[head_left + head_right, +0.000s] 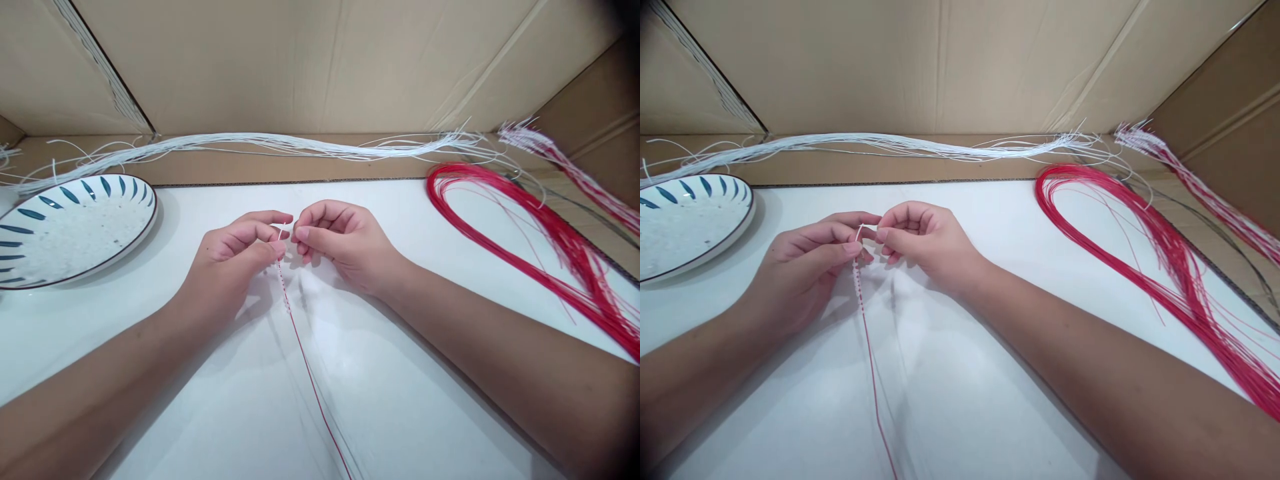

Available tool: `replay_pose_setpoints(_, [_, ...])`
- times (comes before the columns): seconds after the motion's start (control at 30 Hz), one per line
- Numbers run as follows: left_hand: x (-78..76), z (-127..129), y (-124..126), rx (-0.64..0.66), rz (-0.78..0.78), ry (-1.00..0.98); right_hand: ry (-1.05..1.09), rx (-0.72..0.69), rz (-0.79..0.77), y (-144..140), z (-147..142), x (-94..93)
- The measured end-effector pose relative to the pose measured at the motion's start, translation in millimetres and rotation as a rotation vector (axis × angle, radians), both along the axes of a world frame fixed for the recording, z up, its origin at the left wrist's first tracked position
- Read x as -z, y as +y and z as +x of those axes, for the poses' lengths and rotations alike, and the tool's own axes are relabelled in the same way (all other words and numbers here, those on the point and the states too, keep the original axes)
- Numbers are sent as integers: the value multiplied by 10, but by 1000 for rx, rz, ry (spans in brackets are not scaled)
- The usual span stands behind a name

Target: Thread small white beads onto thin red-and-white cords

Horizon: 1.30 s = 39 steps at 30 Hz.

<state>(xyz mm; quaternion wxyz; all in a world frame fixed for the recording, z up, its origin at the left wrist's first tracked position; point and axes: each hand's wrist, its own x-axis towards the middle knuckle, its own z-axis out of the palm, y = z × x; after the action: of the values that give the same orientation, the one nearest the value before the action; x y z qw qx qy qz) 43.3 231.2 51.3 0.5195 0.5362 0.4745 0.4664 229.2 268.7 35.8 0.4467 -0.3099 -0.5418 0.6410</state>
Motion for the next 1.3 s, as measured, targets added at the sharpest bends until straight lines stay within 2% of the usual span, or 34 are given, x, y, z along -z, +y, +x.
replay_pose_setpoints(0.13, [-5,3,-8,16,5,-5,185,-53,-162,3,-1,-30])
replay_pose_setpoints(0.3, [-11,14,-21,31,-17,-14,264,-99,-244,-1,-1,-49])
replay_pose_setpoints(0.57, [-99,61,-50,76,-61,-24,277,-174,-239,-16,6,-35])
replay_pose_setpoints(1.3, [-88,42,-63,126,-64,-38,317,-239,-281,-27,16,-41])
